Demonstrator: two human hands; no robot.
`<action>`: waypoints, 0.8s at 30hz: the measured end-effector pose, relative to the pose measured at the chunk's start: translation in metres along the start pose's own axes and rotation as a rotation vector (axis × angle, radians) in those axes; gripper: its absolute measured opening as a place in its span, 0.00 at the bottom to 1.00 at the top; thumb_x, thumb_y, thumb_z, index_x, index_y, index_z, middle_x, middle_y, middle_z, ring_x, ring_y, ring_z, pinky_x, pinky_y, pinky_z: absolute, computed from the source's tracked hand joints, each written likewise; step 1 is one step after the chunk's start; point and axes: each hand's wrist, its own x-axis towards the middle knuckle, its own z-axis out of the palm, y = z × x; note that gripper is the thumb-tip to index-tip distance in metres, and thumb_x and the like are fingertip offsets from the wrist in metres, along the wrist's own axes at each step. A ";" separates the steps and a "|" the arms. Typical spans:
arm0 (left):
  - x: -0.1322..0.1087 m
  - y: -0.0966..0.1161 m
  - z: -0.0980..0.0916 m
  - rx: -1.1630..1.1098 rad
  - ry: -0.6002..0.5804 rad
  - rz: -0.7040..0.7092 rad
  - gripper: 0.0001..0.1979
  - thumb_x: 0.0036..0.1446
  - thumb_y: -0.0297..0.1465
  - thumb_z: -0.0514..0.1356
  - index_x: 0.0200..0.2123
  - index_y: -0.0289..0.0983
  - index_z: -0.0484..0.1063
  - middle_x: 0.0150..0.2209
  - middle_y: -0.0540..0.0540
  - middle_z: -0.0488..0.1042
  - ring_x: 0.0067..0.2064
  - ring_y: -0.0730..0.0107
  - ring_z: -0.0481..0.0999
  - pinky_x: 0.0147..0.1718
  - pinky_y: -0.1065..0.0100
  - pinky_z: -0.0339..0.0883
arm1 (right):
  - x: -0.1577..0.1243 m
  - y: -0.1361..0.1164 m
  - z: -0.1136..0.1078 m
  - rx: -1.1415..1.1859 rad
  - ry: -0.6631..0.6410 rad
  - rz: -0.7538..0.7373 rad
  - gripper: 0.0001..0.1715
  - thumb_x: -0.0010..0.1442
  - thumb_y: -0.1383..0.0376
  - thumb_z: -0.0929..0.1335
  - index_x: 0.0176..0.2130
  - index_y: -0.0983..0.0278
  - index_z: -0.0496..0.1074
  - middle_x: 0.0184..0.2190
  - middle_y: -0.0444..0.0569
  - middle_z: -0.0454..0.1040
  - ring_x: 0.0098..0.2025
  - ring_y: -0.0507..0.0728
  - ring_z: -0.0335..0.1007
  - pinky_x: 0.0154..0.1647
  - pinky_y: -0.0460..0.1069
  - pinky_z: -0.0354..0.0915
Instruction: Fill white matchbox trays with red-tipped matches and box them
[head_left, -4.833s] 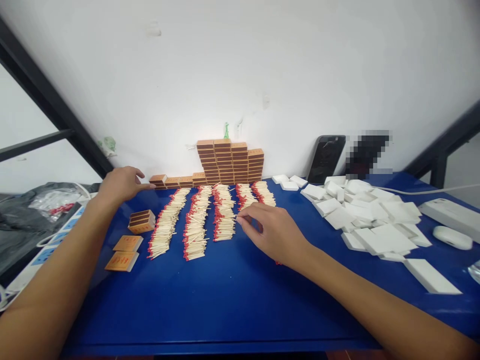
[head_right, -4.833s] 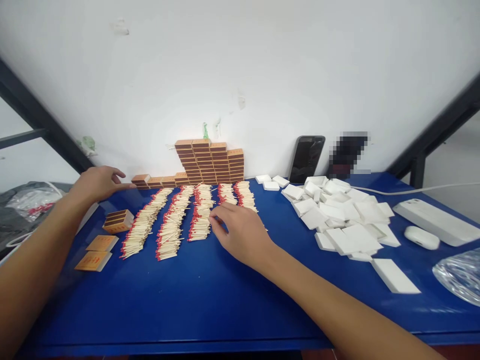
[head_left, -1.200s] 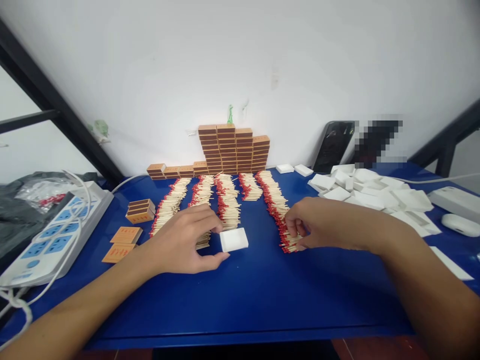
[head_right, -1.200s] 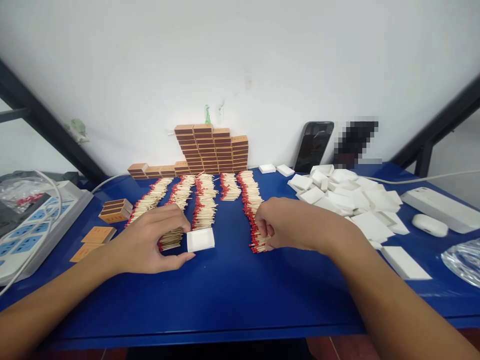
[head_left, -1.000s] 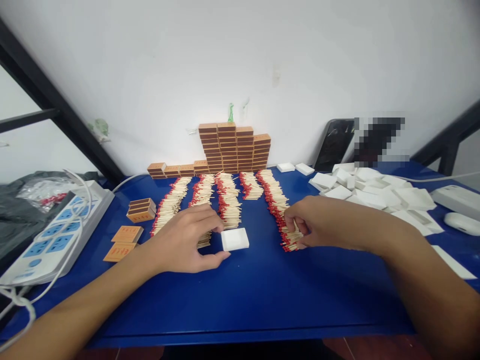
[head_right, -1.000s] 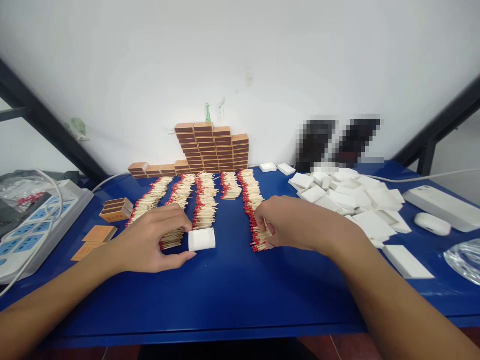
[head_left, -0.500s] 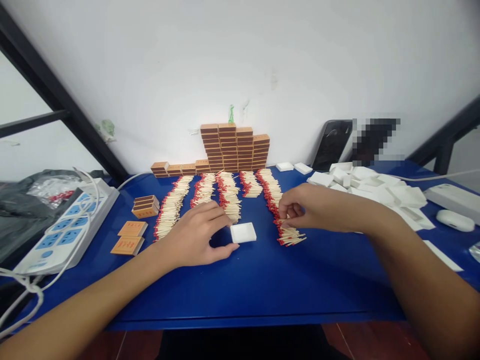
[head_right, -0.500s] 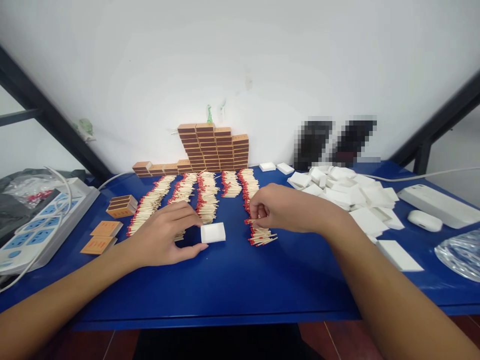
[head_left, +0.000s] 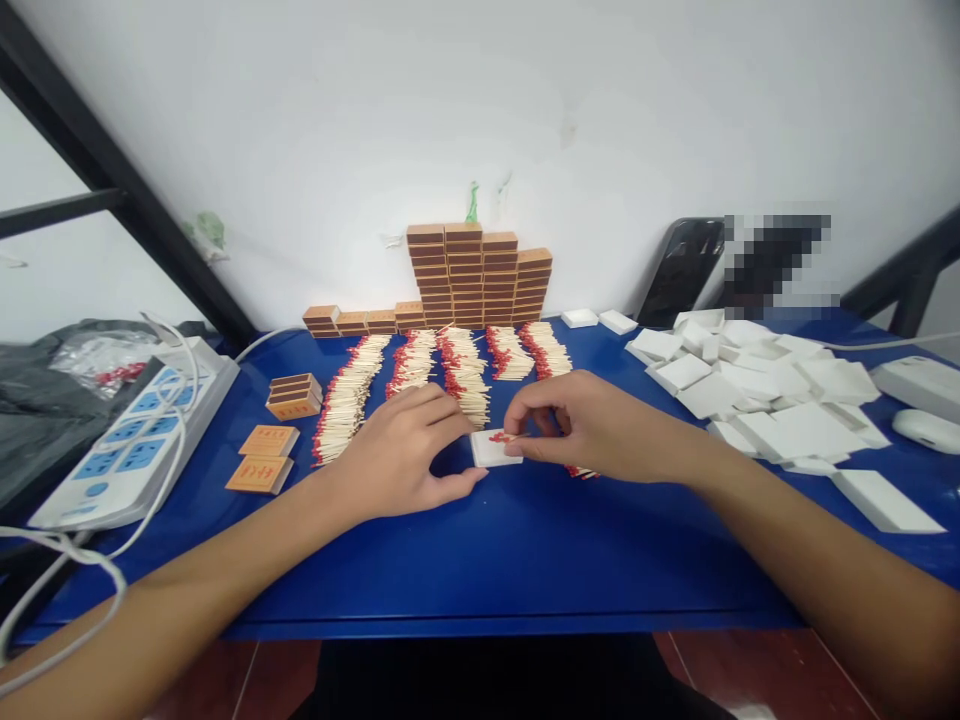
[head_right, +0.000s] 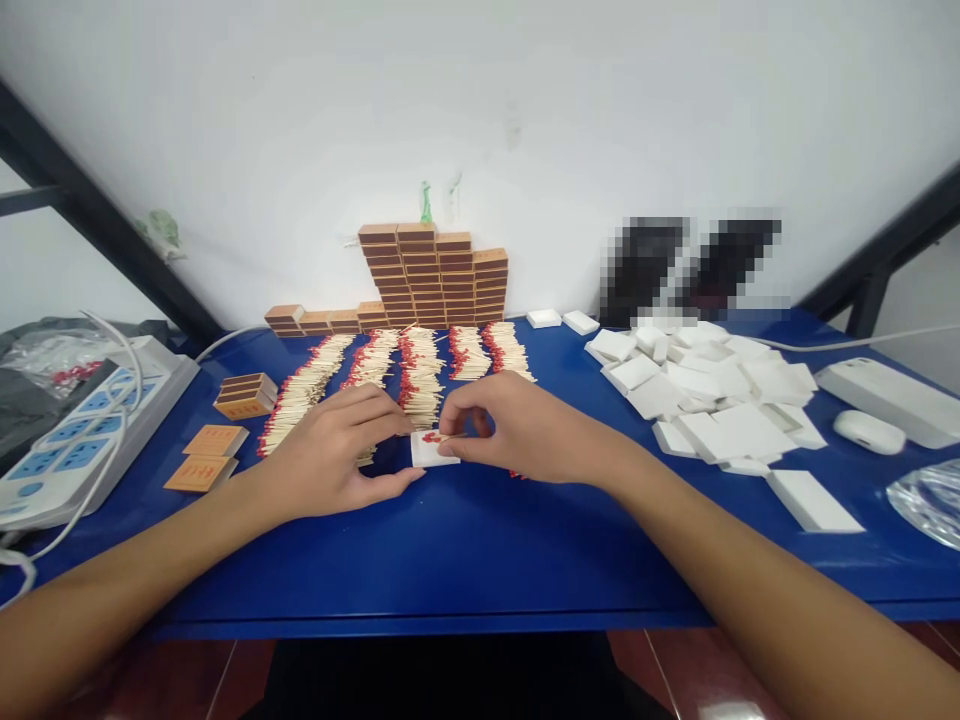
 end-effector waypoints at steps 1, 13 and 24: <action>0.000 0.000 0.000 0.000 -0.005 0.010 0.14 0.65 0.41 0.63 0.44 0.35 0.78 0.39 0.42 0.78 0.42 0.58 0.75 0.45 0.56 0.72 | 0.001 -0.001 0.003 -0.027 0.006 -0.006 0.07 0.64 0.60 0.73 0.35 0.61 0.79 0.29 0.43 0.77 0.29 0.52 0.68 0.31 0.49 0.60; -0.001 0.000 0.001 -0.004 -0.040 0.052 0.13 0.63 0.40 0.65 0.41 0.35 0.77 0.38 0.43 0.77 0.42 0.59 0.75 0.45 0.57 0.71 | 0.003 0.003 0.022 -0.151 -0.019 -0.037 0.06 0.65 0.61 0.73 0.39 0.61 0.82 0.37 0.46 0.78 0.37 0.54 0.72 0.37 0.50 0.63; -0.002 -0.001 -0.001 0.001 -0.033 0.081 0.14 0.67 0.40 0.62 0.44 0.34 0.77 0.39 0.41 0.78 0.42 0.58 0.75 0.45 0.56 0.71 | -0.001 -0.002 0.010 -0.140 0.042 -0.072 0.07 0.66 0.62 0.72 0.37 0.61 0.80 0.34 0.46 0.77 0.35 0.55 0.70 0.35 0.50 0.60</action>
